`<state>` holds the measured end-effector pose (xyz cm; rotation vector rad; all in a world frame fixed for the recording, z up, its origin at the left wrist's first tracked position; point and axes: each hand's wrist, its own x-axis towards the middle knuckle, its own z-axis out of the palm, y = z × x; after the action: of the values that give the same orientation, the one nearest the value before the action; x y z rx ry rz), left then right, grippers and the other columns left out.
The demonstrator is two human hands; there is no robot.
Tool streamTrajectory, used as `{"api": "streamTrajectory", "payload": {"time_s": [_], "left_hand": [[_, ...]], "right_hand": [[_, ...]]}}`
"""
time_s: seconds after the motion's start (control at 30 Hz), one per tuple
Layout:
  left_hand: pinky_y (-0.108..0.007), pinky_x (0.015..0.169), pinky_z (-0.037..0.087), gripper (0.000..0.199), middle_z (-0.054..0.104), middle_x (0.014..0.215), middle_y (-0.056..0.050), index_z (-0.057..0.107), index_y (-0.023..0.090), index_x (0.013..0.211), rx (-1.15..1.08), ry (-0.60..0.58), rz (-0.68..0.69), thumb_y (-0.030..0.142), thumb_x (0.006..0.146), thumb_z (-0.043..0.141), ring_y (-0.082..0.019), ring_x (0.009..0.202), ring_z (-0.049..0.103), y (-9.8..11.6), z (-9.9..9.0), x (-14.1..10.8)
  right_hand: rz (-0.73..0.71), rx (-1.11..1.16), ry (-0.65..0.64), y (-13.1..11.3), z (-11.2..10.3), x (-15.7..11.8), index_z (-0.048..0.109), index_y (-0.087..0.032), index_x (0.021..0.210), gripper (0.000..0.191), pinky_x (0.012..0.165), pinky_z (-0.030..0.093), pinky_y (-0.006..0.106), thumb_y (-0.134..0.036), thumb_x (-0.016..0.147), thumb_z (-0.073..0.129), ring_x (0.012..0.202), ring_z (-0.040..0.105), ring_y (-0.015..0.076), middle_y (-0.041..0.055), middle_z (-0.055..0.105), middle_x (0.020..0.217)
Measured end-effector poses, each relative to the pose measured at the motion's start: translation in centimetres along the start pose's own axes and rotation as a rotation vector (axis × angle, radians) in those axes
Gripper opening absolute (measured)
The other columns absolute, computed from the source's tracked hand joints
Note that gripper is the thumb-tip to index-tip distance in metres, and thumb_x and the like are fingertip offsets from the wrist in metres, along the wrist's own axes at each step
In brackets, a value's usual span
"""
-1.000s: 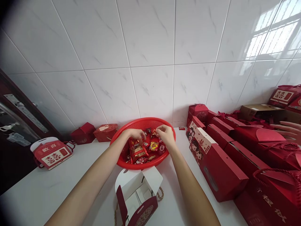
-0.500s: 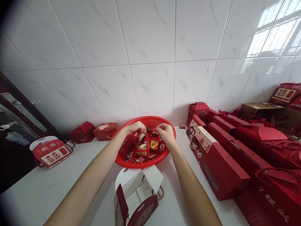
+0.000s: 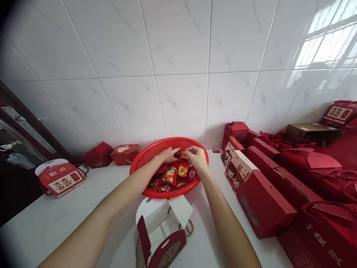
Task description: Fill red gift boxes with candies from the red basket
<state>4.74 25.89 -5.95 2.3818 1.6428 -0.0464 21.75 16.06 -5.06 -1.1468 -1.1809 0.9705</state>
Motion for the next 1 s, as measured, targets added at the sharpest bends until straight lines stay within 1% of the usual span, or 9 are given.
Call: {"api": "streamTrajectory", "payload": {"time_s": [0.13, 0.3, 0.5, 0.6, 0.67, 0.77, 0.83, 0.93, 1.0], "left_hand": [[-0.05, 0.098, 0.052, 0.038, 0.057, 0.136, -0.011, 0.058, 0.019, 0.131, 0.054, -0.053, 0.012, 0.033, 0.096, 0.063, -0.027, 0.118, 0.06, 0.7, 0.4, 0.4], [-0.044, 0.091, 0.056, 0.031, 0.064, 0.122, -0.009, 0.063, 0.016, 0.12, 0.035, -0.103, 0.009, 0.035, 0.095, 0.064, -0.023, 0.107, 0.065, 0.2, -0.3, 0.8], [-0.034, 0.078, 0.056, 0.016, 0.072, 0.092, -0.004, 0.07, 0.014, 0.092, -0.156, -0.107, 0.119, 0.029, 0.089, 0.069, -0.018, 0.084, 0.068, 0.0, -0.7, 0.3], [-0.028, 0.072, 0.054, 0.011, 0.074, 0.081, -0.002, 0.074, 0.015, 0.087, -0.271, -0.065, 0.158, 0.022, 0.082, 0.067, -0.018, 0.079, 0.069, -0.3, -0.8, 0.2], [-0.027, 0.076, 0.053, 0.018, 0.076, 0.087, -0.003, 0.075, 0.016, 0.092, -0.327, -0.022, 0.177, 0.023, 0.08, 0.063, -0.021, 0.087, 0.069, -0.6, -0.9, 0.3], [-0.031, 0.089, 0.051, 0.035, 0.075, 0.11, -0.007, 0.072, 0.017, 0.109, -0.367, 0.02, 0.195, 0.032, 0.079, 0.063, -0.025, 0.105, 0.066, -0.6, -0.6, 0.6], [-0.034, 0.093, 0.049, 0.05, 0.071, 0.12, -0.007, 0.068, 0.02, 0.12, -0.37, -0.014, 0.217, 0.04, 0.074, 0.071, -0.027, 0.111, 0.064, -0.1, -0.2, 0.7], [-0.036, 0.093, 0.049, 0.076, 0.07, 0.122, -0.007, 0.065, 0.022, 0.125, -0.339, -0.104, 0.249, 0.045, 0.055, 0.085, -0.032, 0.112, 0.063, 1.1, 0.6, 0.7], [-0.037, 0.09, 0.049, 0.08, 0.07, 0.12, -0.007, 0.065, 0.022, 0.123, -0.315, -0.147, 0.263, 0.045, 0.05, 0.088, -0.033, 0.111, 0.062, 1.9, 1.0, 0.7]], "right_hand": [[0.0, 0.008, -0.002, 0.2, 0.0, 0.1, 0.065, -0.019, 0.073, 0.013, 0.065, 0.051, 0.029, -0.031, 0.068, 0.065, 0.064, 0.062, 0.0156, 0.0018, 0.066, 0.07], [-0.002, 0.031, -0.014, 0.2, 0.1, 0.2, 0.065, -0.019, 0.073, 0.013, 0.063, 0.05, 0.029, -0.03, 0.067, 0.065, 0.066, 0.063, 0.0159, 0.0022, 0.067, 0.074], [-0.005, 0.058, -0.011, 0.2, 0.2, 0.2, 0.065, -0.018, 0.074, 0.015, 0.063, 0.05, 0.028, -0.03, 0.067, 0.066, 0.064, 0.062, 0.0145, 0.0012, 0.066, 0.074], [-0.012, 0.068, -0.003, 0.2, 0.2, 0.2, 0.066, -0.018, 0.074, 0.015, 0.062, 0.049, 0.028, -0.03, 0.066, 0.066, 0.063, 0.061, 0.0146, 0.0007, 0.066, 0.072], [-0.014, 0.078, 0.007, 0.1, 0.2, 0.2, 0.066, -0.019, 0.073, 0.014, 0.062, 0.049, 0.028, -0.031, 0.066, 0.066, 0.063, 0.061, 0.0146, 0.0006, 0.066, 0.071], [-0.012, 0.101, 0.031, -0.1, 0.2, 0.3, 0.066, -0.02, 0.073, 0.014, 0.063, 0.05, 0.028, -0.032, 0.066, 0.067, 0.063, 0.062, 0.0148, 0.0007, 0.068, 0.073], [-0.012, 0.119, 0.052, -0.1, 0.2, 0.3, 0.066, -0.02, 0.073, 0.014, 0.063, 0.051, 0.029, -0.032, 0.065, 0.067, 0.062, 0.062, 0.015, 0.0006, 0.067, 0.073], [-0.013, 0.135, 0.077, 0.0, 0.2, 0.4, 0.066, -0.02, 0.072, 0.013, 0.063, 0.051, 0.029, -0.031, 0.064, 0.068, 0.063, 0.062, 0.0157, 0.0006, 0.067, 0.072], [-0.013, 0.14, 0.088, 0.1, 0.2, 0.5, 0.066, -0.02, 0.072, 0.013, 0.063, 0.051, 0.029, -0.03, 0.064, 0.068, 0.065, 0.062, 0.016, 0.0008, 0.067, 0.073]]}}
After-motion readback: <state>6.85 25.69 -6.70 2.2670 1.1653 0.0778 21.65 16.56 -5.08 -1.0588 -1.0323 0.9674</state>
